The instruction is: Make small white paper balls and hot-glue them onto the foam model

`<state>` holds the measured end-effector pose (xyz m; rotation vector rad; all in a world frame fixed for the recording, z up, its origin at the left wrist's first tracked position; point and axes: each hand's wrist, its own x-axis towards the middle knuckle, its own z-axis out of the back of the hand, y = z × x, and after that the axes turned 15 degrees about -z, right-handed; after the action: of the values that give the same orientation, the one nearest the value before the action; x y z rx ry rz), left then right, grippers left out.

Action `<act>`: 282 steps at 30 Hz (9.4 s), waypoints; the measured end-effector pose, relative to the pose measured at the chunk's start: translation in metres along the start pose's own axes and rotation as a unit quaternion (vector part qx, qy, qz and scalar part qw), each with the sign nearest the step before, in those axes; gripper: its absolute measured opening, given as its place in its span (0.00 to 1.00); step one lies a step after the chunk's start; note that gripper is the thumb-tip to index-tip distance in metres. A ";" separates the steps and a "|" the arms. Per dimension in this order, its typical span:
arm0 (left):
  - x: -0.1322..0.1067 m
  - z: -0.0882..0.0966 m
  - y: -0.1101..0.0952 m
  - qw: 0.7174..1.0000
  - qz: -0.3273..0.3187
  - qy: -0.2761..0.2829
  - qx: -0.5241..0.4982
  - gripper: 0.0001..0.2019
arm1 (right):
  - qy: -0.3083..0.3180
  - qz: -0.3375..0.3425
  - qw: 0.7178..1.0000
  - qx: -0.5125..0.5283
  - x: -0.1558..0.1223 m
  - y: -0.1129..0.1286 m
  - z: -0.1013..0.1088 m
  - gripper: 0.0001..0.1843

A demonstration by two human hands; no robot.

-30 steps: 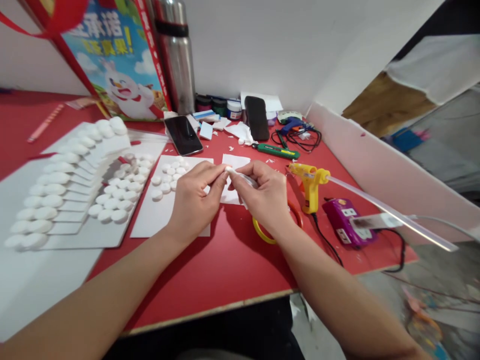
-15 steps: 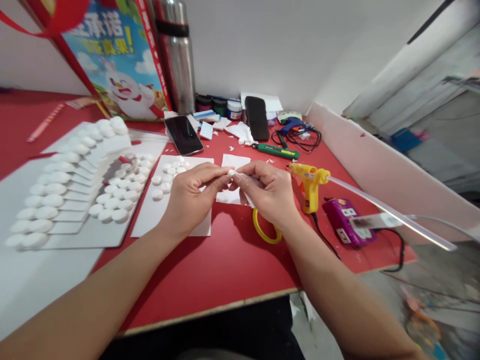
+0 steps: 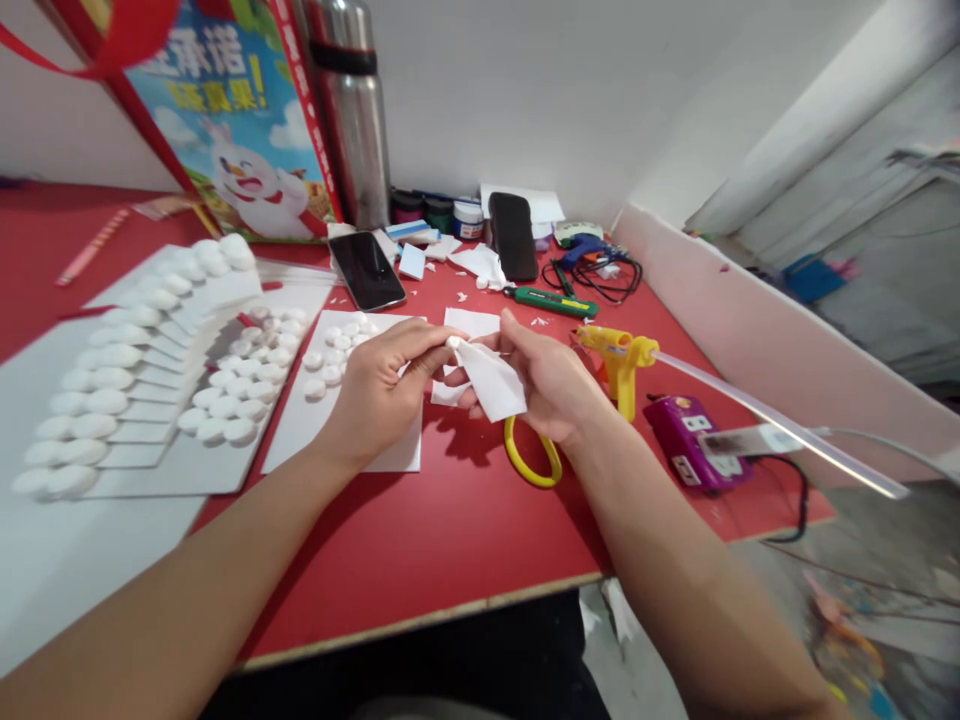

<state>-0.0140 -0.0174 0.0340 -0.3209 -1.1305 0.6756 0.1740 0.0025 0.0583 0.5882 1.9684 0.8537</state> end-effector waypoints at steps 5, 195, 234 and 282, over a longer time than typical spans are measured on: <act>0.000 0.002 0.003 1.000 -0.014 0.004 -0.005 0.11 | 0.114 -0.102 0.987 0.051 -0.002 0.004 0.005 0.25; -0.001 -0.006 0.003 0.985 0.128 -0.023 -0.117 0.08 | -0.178 0.192 0.947 -0.184 0.002 -0.011 -0.006 0.13; -0.003 -0.004 0.007 0.989 0.118 -0.047 -0.078 0.10 | -0.145 0.113 0.981 -0.065 0.004 -0.005 -0.001 0.32; -0.001 -0.003 0.003 0.981 0.134 -0.020 -0.137 0.10 | -0.163 0.249 0.927 -0.230 -0.003 -0.014 -0.008 0.12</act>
<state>-0.0128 -0.0160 0.0306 -0.7057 -1.2333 0.7661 0.1674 -0.0113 0.0517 0.8952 1.2648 1.3795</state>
